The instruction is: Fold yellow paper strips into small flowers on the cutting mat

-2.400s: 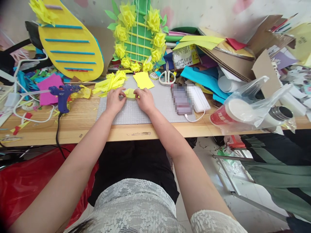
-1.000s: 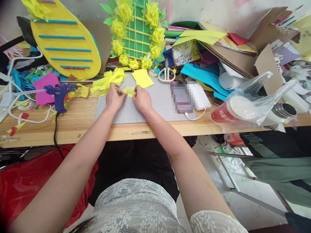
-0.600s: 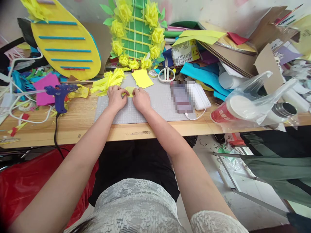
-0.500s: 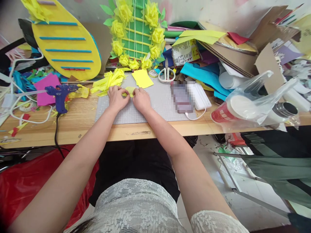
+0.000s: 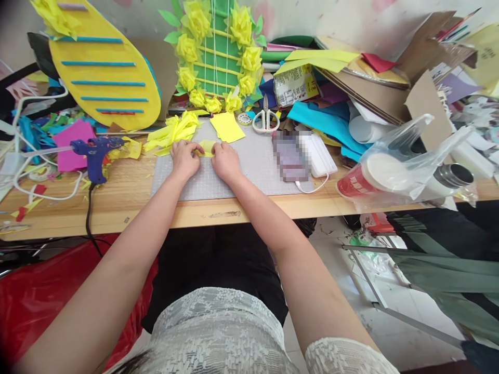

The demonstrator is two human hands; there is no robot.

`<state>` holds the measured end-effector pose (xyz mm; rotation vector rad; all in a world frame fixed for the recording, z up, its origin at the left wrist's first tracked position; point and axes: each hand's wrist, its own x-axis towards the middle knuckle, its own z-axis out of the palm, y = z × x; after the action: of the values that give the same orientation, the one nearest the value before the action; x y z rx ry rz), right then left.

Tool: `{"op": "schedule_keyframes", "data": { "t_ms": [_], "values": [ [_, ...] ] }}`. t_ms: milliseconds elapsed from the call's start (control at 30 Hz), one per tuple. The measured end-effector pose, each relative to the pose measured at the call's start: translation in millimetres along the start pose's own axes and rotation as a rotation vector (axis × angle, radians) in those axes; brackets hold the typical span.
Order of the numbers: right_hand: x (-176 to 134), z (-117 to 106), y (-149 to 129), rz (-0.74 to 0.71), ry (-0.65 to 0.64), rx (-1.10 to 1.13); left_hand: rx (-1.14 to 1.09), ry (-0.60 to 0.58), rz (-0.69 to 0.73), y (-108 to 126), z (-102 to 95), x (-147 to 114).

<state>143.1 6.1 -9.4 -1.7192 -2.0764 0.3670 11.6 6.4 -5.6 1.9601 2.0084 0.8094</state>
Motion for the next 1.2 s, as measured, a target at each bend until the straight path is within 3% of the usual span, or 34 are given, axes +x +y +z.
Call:
{"op": "schedule_keyframes", "data": {
  "t_ms": [200, 367, 567, 700, 800, 867, 967, 1067, 1133, 1200],
  "values": [
    [1, 6, 3, -0.009, 0.03, -0.003, -0.079, 0.003, 0.004, 1, -3.9, -1],
    [2, 6, 5, 0.016, 0.054, 0.108, -0.088, -0.092, 0.047, -2, -7.7, 9],
    [6, 2, 15, 0.14, 0.186, 0.485, -0.06, -0.316, 0.091, 9, -22.6, 38],
    [11, 1, 25, 0.197, 0.271, 0.695, 0.152, -0.583, 0.19, 28, -33.9, 52],
    [12, -1, 29, 0.225, 0.339, 0.742, 0.219, -0.646, 0.232, 36, -36.3, 54],
    [12, -4, 30, 0.225, 0.383, 0.716, 0.099, -0.578, 0.163, 35, -31.7, 51],
    [10, -8, 28, 0.188, 0.414, 0.622, -0.266, -0.282, -0.039, 26, -15.3, 43],
    [6, -9, 25, 0.088, 0.363, 0.528, -0.579, -0.058, -0.201, 19, 3.6, 33],
    [2, -9, 22, -0.006, 0.295, 0.459, -0.682, 0.023, -0.279, 19, 11.4, 25],
    [-1, -9, 19, -0.092, 0.239, 0.371, -0.76, 0.019, -0.304, 23, 14.1, 17]
  ]
}}
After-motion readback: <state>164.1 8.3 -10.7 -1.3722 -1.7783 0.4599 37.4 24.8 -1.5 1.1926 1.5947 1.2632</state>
